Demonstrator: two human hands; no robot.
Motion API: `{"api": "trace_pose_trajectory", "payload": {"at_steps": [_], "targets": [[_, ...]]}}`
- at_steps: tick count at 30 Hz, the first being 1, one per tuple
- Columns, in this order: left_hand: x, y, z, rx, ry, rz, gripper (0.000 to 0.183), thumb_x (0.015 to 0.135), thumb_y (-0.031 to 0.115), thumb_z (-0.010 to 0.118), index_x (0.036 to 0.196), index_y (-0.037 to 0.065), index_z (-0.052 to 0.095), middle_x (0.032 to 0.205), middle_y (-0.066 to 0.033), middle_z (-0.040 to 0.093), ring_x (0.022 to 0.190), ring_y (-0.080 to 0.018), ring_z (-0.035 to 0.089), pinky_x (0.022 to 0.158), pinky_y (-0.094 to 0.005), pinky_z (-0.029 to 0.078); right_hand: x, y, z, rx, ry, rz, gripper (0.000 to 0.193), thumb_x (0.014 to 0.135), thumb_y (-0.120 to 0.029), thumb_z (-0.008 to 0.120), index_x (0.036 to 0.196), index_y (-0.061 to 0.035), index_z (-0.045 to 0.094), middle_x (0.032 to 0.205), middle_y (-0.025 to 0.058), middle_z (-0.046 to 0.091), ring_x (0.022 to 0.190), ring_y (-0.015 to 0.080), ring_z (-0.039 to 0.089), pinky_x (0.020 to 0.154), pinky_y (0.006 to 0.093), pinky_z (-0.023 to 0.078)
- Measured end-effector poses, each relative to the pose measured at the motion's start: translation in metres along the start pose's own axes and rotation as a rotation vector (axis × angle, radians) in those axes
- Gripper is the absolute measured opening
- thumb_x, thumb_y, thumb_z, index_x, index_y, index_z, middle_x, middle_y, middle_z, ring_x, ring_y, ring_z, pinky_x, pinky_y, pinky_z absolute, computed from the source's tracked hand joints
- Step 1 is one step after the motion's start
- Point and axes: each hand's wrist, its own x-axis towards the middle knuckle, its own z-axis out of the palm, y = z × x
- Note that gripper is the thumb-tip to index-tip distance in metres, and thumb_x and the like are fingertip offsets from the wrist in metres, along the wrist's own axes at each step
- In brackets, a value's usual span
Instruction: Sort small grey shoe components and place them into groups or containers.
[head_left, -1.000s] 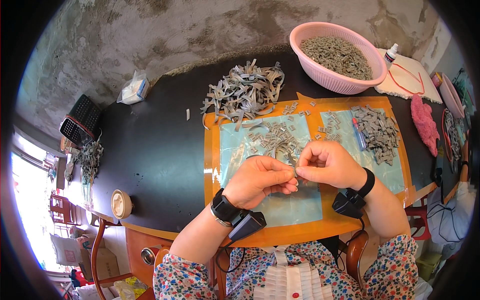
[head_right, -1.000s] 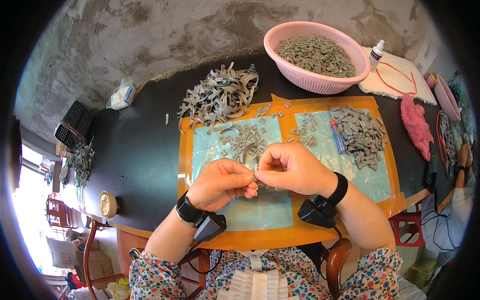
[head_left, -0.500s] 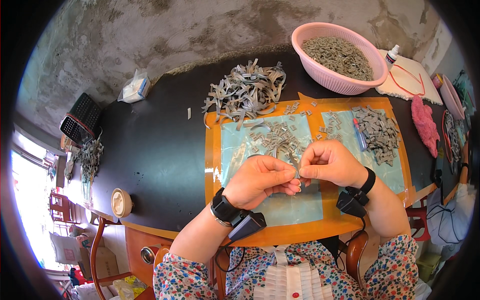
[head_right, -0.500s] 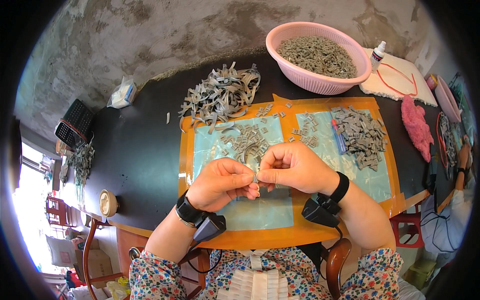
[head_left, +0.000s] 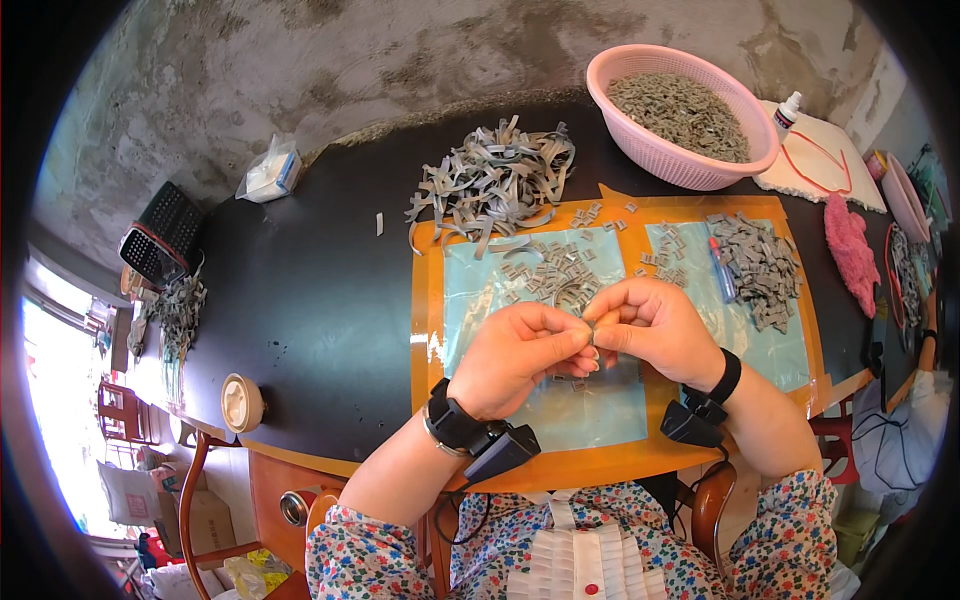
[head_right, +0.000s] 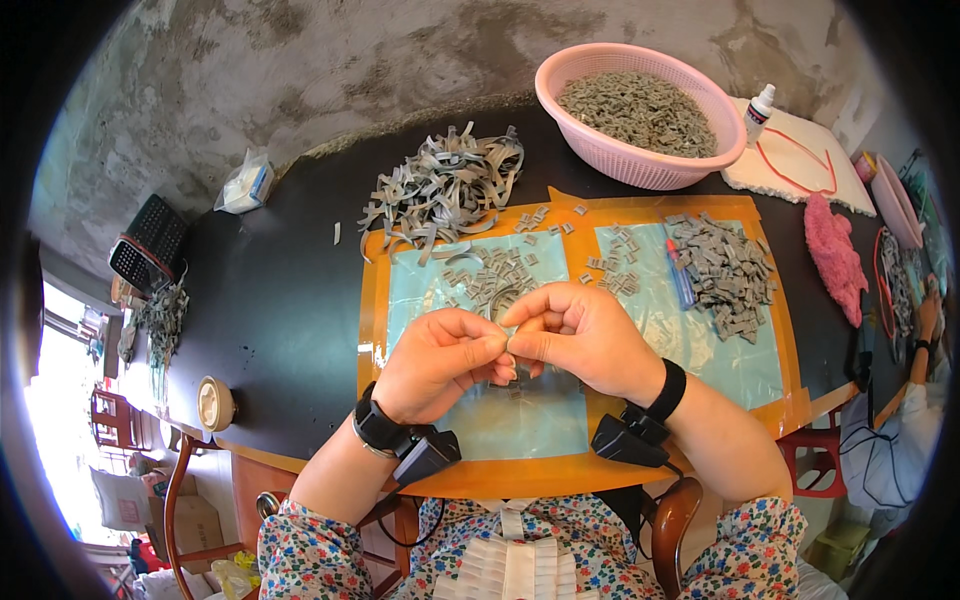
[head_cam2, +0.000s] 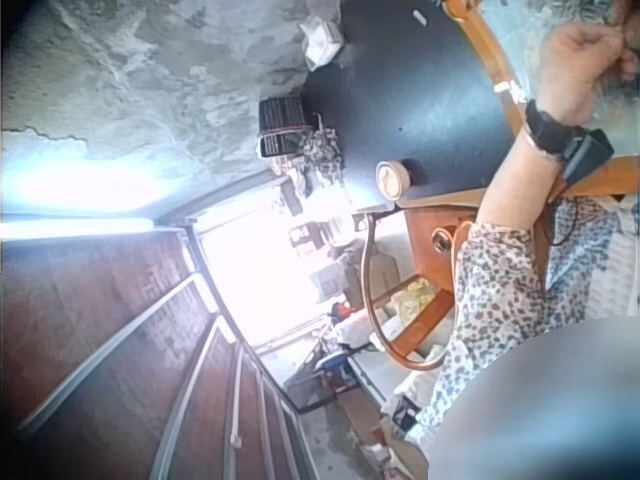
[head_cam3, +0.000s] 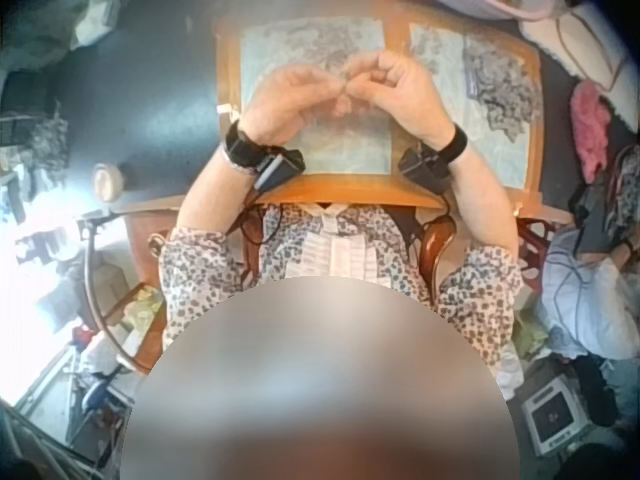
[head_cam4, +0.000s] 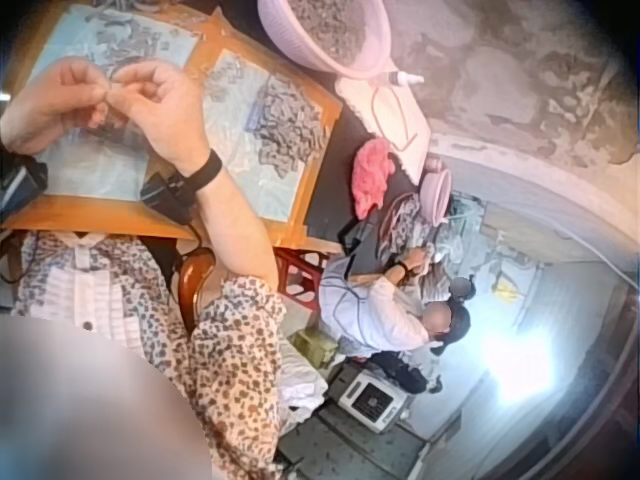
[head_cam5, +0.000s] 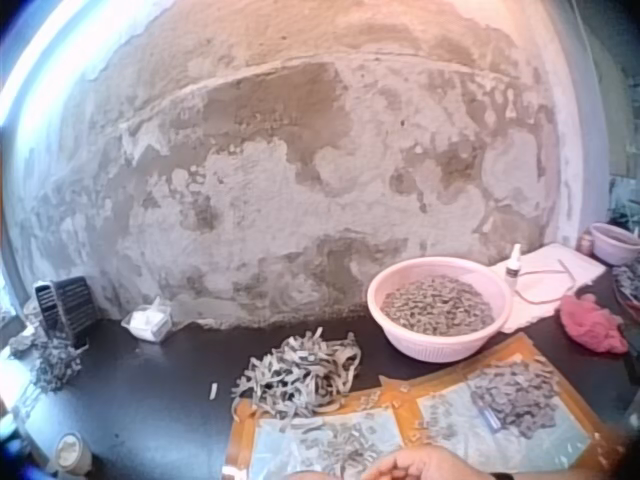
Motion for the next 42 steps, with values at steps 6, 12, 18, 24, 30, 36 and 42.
{"api": "trace_pose_trajectory", "payload": {"at_steps": [6,12,18,24,30,36,42], "targets": [[-0.002,-0.001,0.011,0.166,0.174,0.264,0.011,0.082,0.001,0.061,0.091,-0.003,0.056,0.086,-0.0086,0.062,0.077,-0.0140,0.063,0.069,-0.0246,0.051,-0.001,0.004,-0.003,0.006,0.015,-0.035,0.009,0.084,-0.007,0.062,0.087,0.0003,0.057,0.081,0.0075,0.063,0.067,0.0110,0.059,0.061,0.0230,0.050],[-0.004,-0.005,0.013,0.589,0.222,0.559,0.008,0.078,-0.002,0.062,0.086,-0.002,0.062,0.085,-0.0078,0.064,0.077,-0.0151,0.063,0.068,-0.0246,0.049,-0.002,0.003,-0.001,0.047,0.015,-0.058,0.010,0.084,-0.008,0.062,0.087,0.0001,0.057,0.080,0.0063,0.062,0.069,0.0106,0.059,0.061,0.0231,0.050],[-0.003,-0.003,0.013,0.694,0.224,0.623,0.010,0.073,-0.001,0.064,0.083,0.002,0.065,0.081,-0.0086,0.065,0.075,-0.0178,0.062,0.068,-0.0274,0.048,-0.004,0.000,0.000,0.009,0.044,-0.098,0.010,0.082,-0.007,0.063,0.086,-0.0005,0.057,0.080,0.0050,0.062,0.068,0.0094,0.058,0.061,0.0228,0.050],[-0.003,-0.001,0.008,0.760,0.139,0.566,0.009,0.078,-0.007,0.060,0.086,-0.004,0.062,0.091,-0.0099,0.061,0.082,-0.0138,0.059,0.073,-0.0248,0.048,-0.007,0.001,-0.001,-0.148,0.054,-0.171,0.012,0.080,-0.007,0.066,0.086,-0.0006,0.059,0.080,0.0029,0.062,0.068,0.0074,0.057,0.061,0.0215,0.048],[-0.004,0.001,0.012,0.495,0.188,0.408,0.005,0.081,-0.002,0.060,0.086,-0.003,0.061,0.092,-0.0072,0.061,0.081,-0.0098,0.056,0.069,-0.0211,0.044,-0.004,-0.006,0.006,-0.662,0.144,-0.541,0.018,0.073,-0.005,0.071,0.088,-0.0027,0.061,0.078,0.0054,0.062,0.066,0.0136,0.058,0.061,0.0257,0.047],[-0.003,0.001,0.013,0.386,0.184,0.338,0.006,0.082,-0.001,0.061,0.087,-0.004,0.061,0.093,-0.0070,0.061,0.082,-0.0097,0.056,0.071,-0.0204,0.045,0.002,-0.003,0.001,-1.061,0.126,-0.911,0.025,0.066,-0.001,0.071,0.087,-0.0060,0.059,0.076,0.0077,0.060,0.065,0.0256,0.057,0.057,0.0331,0.045],[-0.008,0.003,0.020,0.376,0.209,0.303,0.005,0.082,-0.001,0.059,0.086,-0.004,0.061,0.095,-0.0073,0.061,0.083,-0.0095,0.056,0.072,-0.0210,0.045,0.002,0.000,0.002,-1.077,0.180,-0.998,0.028,0.063,0.000,0.072,0.086,-0.0058,0.057,0.074,0.0076,0.060,0.065,0.0238,0.058,0.058,0.0324,0.046]]}}
